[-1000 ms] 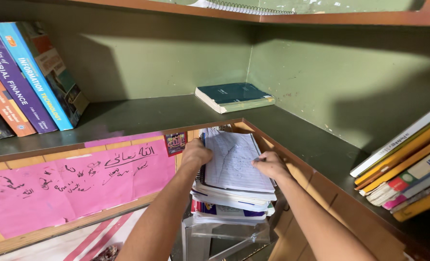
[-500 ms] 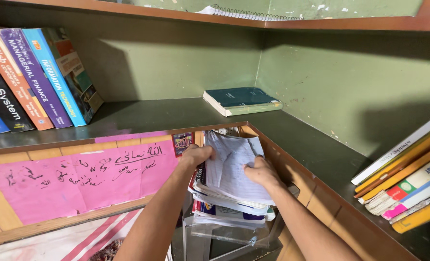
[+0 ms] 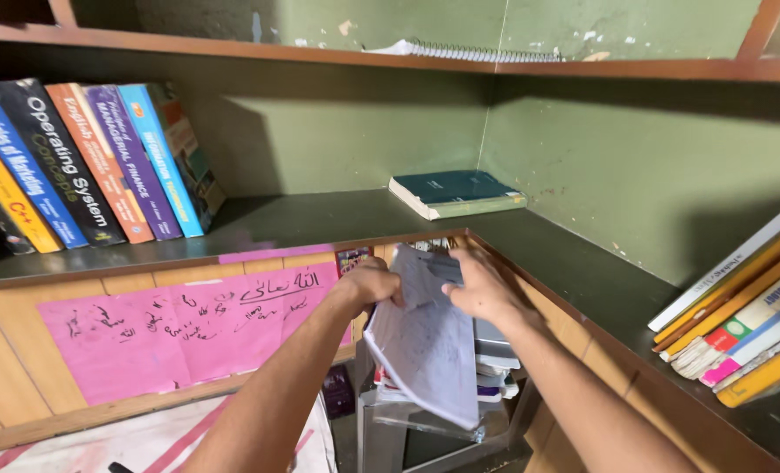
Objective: The person wipes a book with a cloth, places it on a shelf, then moves a flower pot and a vase onto the shelf. The person then picks up several notebooks from a stack and places them on the upper shelf.
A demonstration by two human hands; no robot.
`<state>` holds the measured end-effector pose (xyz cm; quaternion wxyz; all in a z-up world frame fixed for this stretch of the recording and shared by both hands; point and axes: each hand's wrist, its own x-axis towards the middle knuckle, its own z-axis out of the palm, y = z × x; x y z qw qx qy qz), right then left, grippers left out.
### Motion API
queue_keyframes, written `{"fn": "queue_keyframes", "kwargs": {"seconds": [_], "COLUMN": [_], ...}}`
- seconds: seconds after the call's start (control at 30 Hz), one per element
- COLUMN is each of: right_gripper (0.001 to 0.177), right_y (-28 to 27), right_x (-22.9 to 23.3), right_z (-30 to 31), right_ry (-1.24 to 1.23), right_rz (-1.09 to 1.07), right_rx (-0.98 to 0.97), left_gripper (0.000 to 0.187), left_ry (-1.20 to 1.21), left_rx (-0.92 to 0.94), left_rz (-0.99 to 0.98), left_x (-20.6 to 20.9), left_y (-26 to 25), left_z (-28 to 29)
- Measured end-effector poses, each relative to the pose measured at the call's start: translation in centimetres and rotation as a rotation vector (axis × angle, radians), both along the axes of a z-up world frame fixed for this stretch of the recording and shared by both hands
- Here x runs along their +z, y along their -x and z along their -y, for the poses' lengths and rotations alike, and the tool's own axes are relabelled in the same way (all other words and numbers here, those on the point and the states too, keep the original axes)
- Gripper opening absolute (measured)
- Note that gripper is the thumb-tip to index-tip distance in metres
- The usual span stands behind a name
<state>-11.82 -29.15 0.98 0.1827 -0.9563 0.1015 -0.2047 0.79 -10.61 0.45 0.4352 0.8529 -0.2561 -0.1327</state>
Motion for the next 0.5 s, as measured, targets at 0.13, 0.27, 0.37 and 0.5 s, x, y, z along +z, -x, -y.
{"fn": "queue_keyframes", "kwargs": {"seconds": [0.13, 0.27, 0.37, 0.5], "right_gripper": [0.086, 0.091, 0.087, 0.07], "right_y": [1.7, 3.9, 6.6, 9.1], "right_x": [4.7, 8.5, 11.3, 14.3], "right_z": [-2.8, -7.7, -11.7, -14.0], "right_ry": [0.284, 0.462, 0.442, 0.432], "right_rz": [0.126, -0.124, -0.249, -0.23], "right_rx": [0.445, 0.394, 0.231, 0.147], "left_gripper": [0.039, 0.035, 0.034, 0.034], "left_ry": [-0.134, -0.126, -0.118, -0.185], "left_rx": [-0.14, -0.3, -0.399, -0.454], "left_rz": [0.144, 0.345, 0.433, 0.534], "left_x": [1.9, 4.3, 7.0, 11.7], "left_y": [1.7, 2.7, 3.9, 6.4], "left_z": [-2.5, -4.9, -7.0, -10.2]}}
